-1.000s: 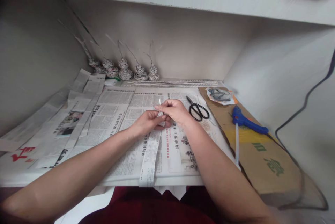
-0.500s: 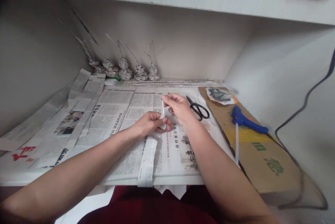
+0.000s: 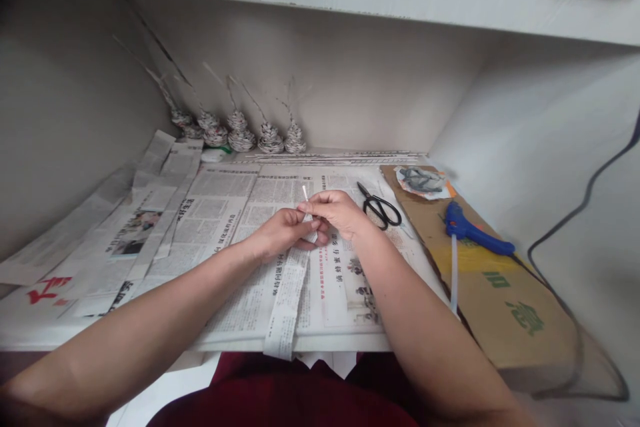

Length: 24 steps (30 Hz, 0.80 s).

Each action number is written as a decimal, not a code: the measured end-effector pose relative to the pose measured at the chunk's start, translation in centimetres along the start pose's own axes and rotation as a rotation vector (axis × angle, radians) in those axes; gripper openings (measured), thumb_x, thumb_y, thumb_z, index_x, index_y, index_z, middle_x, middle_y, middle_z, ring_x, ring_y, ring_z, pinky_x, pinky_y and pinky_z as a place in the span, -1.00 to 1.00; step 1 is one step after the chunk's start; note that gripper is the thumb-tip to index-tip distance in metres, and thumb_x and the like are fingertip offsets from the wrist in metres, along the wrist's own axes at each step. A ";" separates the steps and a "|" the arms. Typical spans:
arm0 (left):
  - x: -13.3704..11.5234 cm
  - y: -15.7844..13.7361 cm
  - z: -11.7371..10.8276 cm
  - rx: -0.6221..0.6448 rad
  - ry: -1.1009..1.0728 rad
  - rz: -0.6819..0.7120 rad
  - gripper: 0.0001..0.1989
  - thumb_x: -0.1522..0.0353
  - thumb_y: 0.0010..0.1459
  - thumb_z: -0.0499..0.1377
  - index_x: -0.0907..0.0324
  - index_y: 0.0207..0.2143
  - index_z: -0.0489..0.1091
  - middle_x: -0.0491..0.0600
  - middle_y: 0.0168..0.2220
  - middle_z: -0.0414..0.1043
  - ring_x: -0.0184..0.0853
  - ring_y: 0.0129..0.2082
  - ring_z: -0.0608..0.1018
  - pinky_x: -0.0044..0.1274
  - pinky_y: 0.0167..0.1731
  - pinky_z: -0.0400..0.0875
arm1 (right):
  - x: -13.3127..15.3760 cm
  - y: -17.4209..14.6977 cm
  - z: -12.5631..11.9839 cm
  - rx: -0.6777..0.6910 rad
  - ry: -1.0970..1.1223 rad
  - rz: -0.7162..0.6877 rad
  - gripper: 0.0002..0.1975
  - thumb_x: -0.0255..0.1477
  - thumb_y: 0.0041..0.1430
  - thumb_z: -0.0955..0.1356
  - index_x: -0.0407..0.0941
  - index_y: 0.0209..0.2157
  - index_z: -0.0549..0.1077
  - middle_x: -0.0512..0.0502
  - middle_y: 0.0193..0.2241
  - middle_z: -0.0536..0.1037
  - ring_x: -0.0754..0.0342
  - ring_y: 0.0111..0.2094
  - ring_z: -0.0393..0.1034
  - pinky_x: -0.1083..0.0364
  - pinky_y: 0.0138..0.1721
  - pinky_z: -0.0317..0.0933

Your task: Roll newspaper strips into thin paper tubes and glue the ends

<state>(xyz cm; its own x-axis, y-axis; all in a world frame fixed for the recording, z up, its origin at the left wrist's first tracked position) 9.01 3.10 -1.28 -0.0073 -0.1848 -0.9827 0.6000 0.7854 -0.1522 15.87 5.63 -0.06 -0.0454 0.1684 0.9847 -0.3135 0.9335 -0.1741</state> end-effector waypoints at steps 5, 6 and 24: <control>0.0 -0.2 0.3 0.013 0.004 -0.030 -0.74 0.24 0.07 0.18 0.28 -0.34 0.46 0.08 -0.35 0.51 -0.30 -0.25 0.54 -0.44 -0.26 0.45 | 0.4 -0.2 -0.3 -0.017 0.004 -0.016 -0.68 -0.19 -0.07 0.45 -0.15 -0.41 0.41 0.10 -0.76 0.34 0.20 -0.80 0.20 0.21 -0.81 0.12; 0.0 -0.2 0.3 0.013 0.001 -0.032 -0.74 0.23 0.06 0.19 0.29 -0.34 0.46 0.09 -0.34 0.51 -0.29 -0.24 0.54 -0.44 -0.26 0.45 | 0.5 -0.3 -0.1 0.012 -0.001 -0.013 -0.67 -0.18 -0.04 0.44 -0.15 -0.35 0.44 0.09 -0.74 0.36 0.19 -0.79 0.23 0.20 -0.79 0.15; -0.2 -0.5 0.7 0.062 -0.031 -0.016 -0.71 0.22 0.04 0.22 0.31 -0.34 0.46 0.08 -0.35 0.49 -0.27 -0.26 0.55 -0.39 -0.25 0.46 | 0.8 -0.3 -1.1 -0.070 0.017 -0.029 -0.68 -0.23 -0.11 0.48 -0.16 -0.50 0.37 0.04 -0.62 0.42 0.26 -0.75 0.20 0.25 -0.79 0.09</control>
<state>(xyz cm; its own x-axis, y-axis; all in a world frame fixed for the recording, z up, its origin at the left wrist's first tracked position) 9.33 2.35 -0.91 0.0070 -0.2156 -0.9765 0.6481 0.7446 -0.1598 16.98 5.82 0.78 -0.0209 0.1453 0.9892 -0.2472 0.9579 -0.1460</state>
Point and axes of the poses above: each hand's wrist, its own y-axis towards the middle knuckle, its own z-axis out of the palm, x = y × z, the point moved 9 cm from there along y, towards the middle knuckle
